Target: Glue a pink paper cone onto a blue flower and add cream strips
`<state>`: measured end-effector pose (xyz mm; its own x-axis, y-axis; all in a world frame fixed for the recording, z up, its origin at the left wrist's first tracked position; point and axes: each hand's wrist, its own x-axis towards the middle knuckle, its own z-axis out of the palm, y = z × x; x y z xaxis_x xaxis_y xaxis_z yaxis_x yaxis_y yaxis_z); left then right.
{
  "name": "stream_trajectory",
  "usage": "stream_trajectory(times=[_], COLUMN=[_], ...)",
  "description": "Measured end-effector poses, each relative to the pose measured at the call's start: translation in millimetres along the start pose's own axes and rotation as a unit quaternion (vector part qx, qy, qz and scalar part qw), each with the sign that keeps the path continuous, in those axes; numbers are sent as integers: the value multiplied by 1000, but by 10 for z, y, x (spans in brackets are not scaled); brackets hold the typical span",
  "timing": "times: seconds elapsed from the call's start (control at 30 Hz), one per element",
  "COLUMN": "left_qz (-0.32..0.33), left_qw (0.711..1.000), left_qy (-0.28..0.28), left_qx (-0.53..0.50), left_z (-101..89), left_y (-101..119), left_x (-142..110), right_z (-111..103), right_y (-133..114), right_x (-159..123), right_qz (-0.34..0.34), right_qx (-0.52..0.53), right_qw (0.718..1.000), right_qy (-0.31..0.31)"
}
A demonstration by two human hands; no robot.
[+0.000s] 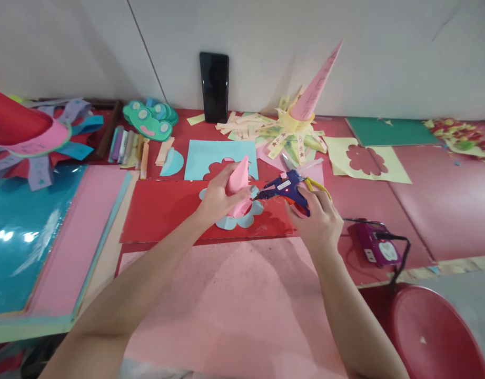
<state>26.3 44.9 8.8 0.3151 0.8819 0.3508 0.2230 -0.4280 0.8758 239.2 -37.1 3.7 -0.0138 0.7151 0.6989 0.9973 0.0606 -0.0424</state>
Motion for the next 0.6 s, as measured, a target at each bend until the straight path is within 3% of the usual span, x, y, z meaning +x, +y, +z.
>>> stream_trajectory(times=[0.17, 0.3, 0.4, 0.47, 0.5, 0.57, 0.6], left_qz=[13, 76, 166, 249, 286, 316, 300], left_qw=[1000, 996, 971, 926, 904, 904, 906], left_qy=[7, 29, 140, 234, 252, 127, 61], left_qx=[4, 46, 101, 161, 192, 259, 292], left_z=[10, -42, -152, -213, -221, -170, -108], left_y=[-5, 23, 206, 416, 530, 723, 783], left_x=[-17, 23, 19, -66, -138, -328, -432], right_z=[-6, -7, -25, -42, -49, -55, -54], right_y=[14, 21, 16, 9, 5, -5, -10], right_x=[-6, -41, -47, -36, -27, -10, -2], right_qz=[19, 44, 60, 65, 67, 75, 77], right_qx=[9, -9, -21, -28, -31, -36, -37], right_qw=[1000, 998, 997, 996, 996, 995, 994], right_qy=[-20, -33, -48, -57, -59, -61, -61])
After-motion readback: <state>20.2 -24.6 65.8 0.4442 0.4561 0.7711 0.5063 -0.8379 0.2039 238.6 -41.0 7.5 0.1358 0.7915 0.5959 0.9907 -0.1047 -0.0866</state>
